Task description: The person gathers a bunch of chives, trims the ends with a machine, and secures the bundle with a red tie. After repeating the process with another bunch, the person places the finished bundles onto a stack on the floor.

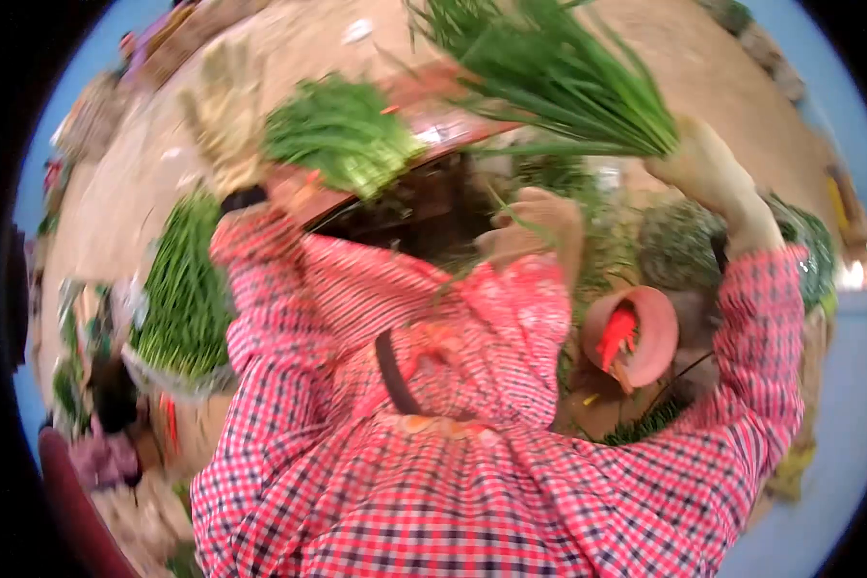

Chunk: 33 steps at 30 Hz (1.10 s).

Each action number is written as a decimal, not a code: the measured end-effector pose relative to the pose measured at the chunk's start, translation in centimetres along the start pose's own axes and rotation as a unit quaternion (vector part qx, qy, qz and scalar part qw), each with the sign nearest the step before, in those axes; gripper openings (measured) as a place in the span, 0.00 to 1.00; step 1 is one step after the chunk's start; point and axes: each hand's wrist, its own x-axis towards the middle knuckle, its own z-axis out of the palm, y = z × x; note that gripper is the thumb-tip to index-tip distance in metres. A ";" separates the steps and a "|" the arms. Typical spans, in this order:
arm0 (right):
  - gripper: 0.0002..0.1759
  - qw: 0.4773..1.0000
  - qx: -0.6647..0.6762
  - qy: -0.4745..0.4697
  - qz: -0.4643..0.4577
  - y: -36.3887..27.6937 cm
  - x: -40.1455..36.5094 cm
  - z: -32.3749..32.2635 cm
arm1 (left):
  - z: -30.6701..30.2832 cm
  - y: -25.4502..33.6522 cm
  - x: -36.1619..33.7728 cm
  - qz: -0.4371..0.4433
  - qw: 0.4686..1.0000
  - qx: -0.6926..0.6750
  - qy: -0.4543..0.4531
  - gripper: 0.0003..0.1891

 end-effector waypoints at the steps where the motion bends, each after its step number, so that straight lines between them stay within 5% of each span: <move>1: 0.19 0.997 -0.037 -0.009 0.069 -0.5 -0.3 -1.4 | 1.5 -1.0 0.1 -0.004 0.995 0.101 0.020 0.33; 2: 0.18 0.988 -0.070 -0.020 0.135 -1.9 -0.3 -2.1 | 3.1 -1.7 -0.5 -0.004 0.978 0.206 0.041 0.34; 3: 0.18 0.989 -0.109 0.014 0.096 -2.2 -0.4 -2.0 | 5.2 -1.5 -1.5 0.009 0.944 0.324 0.061 0.34; 4: 0.18 0.987 -0.146 0.037 0.053 -2.0 0.5 -1.2 | 7.3 -2.6 -2.7 0.017 0.937 0.334 -0.097 0.34; 7: 0.12 0.954 -0.287 0.030 0.081 -2.8 2.6 0.0 | 9.8 -8.8 -3.5 -0.182 0.931 0.254 -0.186 0.35; 9: 0.17 0.920 -0.370 0.132 -0.002 -3.2 2.5 1.5 | 14.0 -13.8 -5.2 -0.333 0.917 0.203 -0.086 0.35; 11: 0.25 0.864 -0.455 0.209 -0.054 -3.7 2.7 3.2 | 14.4 -18.6 -7.5 -0.323 0.938 0.006 -0.127 0.38; 12: 0.27 0.825 -0.517 0.221 -0.060 -4.7 2.6 4.1 | 13.7 -21.9 -8.0 -0.339 0.939 -0.022 -0.057 0.39; 13: 0.28 0.783 -0.574 0.231 -0.066 -5.7 2.4 5.0 | 14.2 -22.8 -7.5 -0.313 0.947 -0.070 -0.021 0.39; 17: 0.29 0.756 -0.562 0.302 -0.145 -8.9 1.6 8.3 | 11.9 -23.3 -5.3 -0.223 0.965 -0.128 0.057 0.39; 20: 0.27 0.729 -0.515 0.390 -0.225 -9.9 2.9 10.2 | 10.8 -21.1 -5.6 -0.136 0.974 -0.106 0.144 0.30; 25: 0.30 0.775 -0.476 0.323 -0.262 -12.2 3.0 12.4 | 7.4 -17.2 -5.3 -0.109 0.967 -0.128 0.193 0.39; 28: 0.32 0.770 -0.479 0.328 -0.265 -13.8 2.5 12.8 | 7.1 -16.0 -5.3 -0.082 0.975 -0.147 0.147 0.28; 33: 0.32 0.773 -0.467 0.329 -0.276 -15.2 2.8 12.9 | 6.5 -15.2 -4.4 -0.018 0.958 -0.135 0.254 0.14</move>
